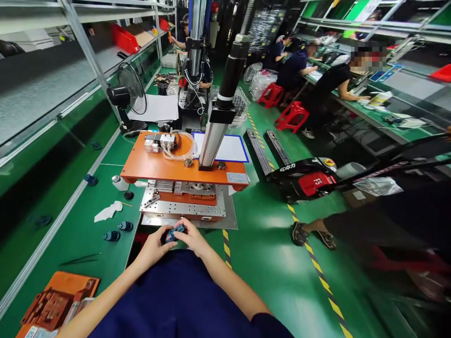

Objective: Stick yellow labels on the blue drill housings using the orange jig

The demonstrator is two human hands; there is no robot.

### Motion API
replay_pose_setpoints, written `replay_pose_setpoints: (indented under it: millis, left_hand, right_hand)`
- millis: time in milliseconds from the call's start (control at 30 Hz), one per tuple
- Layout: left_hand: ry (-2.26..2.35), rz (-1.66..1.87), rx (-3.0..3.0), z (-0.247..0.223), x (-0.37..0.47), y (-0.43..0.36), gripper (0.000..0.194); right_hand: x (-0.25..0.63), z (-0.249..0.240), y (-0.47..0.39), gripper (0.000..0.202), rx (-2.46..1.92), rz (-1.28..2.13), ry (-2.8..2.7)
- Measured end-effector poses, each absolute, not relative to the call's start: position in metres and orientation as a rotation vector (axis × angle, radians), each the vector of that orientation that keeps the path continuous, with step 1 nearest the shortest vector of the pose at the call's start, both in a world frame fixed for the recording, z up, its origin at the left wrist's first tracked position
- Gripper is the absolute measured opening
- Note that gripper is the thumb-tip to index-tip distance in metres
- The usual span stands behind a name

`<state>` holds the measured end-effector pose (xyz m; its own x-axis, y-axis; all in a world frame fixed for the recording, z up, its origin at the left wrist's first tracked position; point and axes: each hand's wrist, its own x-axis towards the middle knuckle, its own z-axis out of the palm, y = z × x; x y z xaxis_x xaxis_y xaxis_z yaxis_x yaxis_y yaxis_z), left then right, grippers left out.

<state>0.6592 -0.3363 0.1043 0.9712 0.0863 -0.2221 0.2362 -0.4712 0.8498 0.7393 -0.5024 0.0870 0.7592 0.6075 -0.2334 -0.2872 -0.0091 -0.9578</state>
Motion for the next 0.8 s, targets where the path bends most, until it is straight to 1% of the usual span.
replay_pose_setpoints:
  millis: [800]
  left_hand:
    - [0.201, -0.255, 2.051, 0.093, 0.662, -0.350, 0.045]
  right_hand:
    - [0.737, 0.079, -0.518, 0.020, -1.367, 0.757, -0.194]
